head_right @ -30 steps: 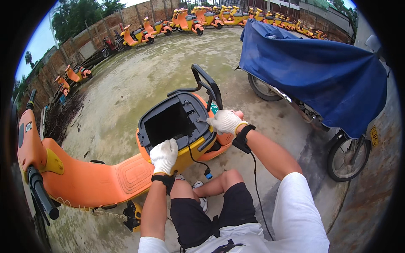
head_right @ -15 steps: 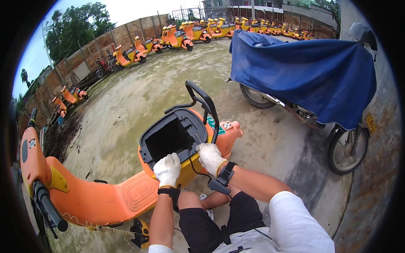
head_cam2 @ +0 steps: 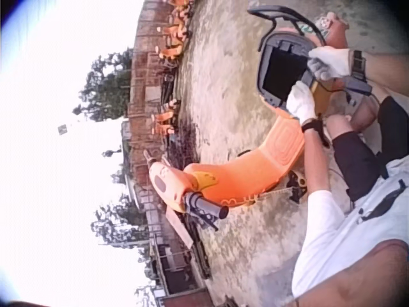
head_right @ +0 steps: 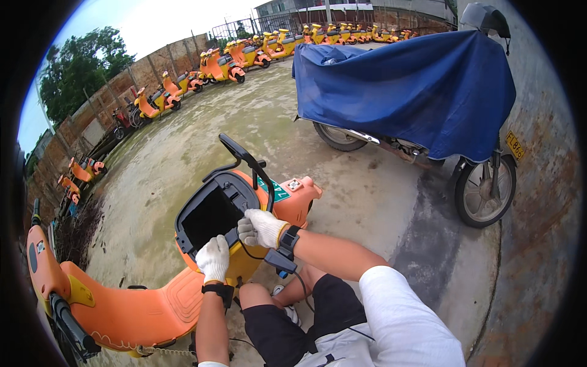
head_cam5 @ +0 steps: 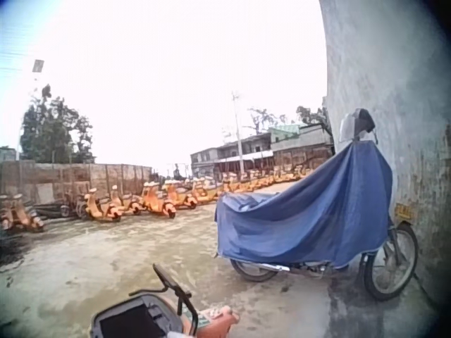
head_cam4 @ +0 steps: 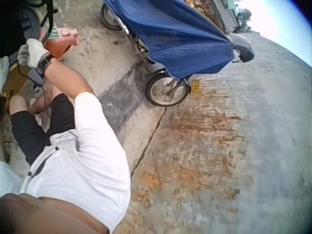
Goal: Repairing or adjusting components inside the storage compartment of an electric scooter.
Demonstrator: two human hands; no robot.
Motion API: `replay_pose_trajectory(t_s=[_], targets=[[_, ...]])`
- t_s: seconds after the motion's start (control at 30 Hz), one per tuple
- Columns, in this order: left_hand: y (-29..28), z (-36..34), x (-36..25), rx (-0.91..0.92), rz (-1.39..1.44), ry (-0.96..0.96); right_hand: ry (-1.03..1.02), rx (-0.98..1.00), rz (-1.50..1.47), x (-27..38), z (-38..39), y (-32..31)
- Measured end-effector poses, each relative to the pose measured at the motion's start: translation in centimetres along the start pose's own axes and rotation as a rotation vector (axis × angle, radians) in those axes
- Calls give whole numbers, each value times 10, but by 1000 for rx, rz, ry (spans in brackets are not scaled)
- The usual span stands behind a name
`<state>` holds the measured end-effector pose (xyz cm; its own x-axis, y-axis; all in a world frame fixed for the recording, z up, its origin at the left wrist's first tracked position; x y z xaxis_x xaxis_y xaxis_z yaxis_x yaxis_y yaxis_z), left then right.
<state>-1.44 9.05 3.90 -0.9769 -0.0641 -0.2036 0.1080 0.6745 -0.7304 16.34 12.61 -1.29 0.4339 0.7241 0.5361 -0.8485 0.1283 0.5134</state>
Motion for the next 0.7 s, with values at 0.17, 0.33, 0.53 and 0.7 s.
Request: replay_pose_trajectory(t_s=[0.17,0.33,0.53,0.7], targets=[[-4,1,-2,-70,-54,39,8,-1,-68,-10,-12,34],[-2,-1,-3,-39,-70,25,-219,-50,198,-19,-3,46],[-7,1,-3,-61,-67,27,-405,-2,371,4,29,25],[0,-3,-6,-26,-64,-21,-937,-151,1338,89,63,-4]])
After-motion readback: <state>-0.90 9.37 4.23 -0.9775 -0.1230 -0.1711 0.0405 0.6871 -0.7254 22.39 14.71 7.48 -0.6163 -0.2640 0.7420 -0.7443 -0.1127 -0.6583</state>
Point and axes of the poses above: each hand's wrist, its own z-axis away from the middle knuckle, its own y-axis out of the palm, x = y × z, the point moved 10 cm from there along -z, towards the middle knuckle, and after that the axes turned 15 degrees about -x, right-handed, at the moved point
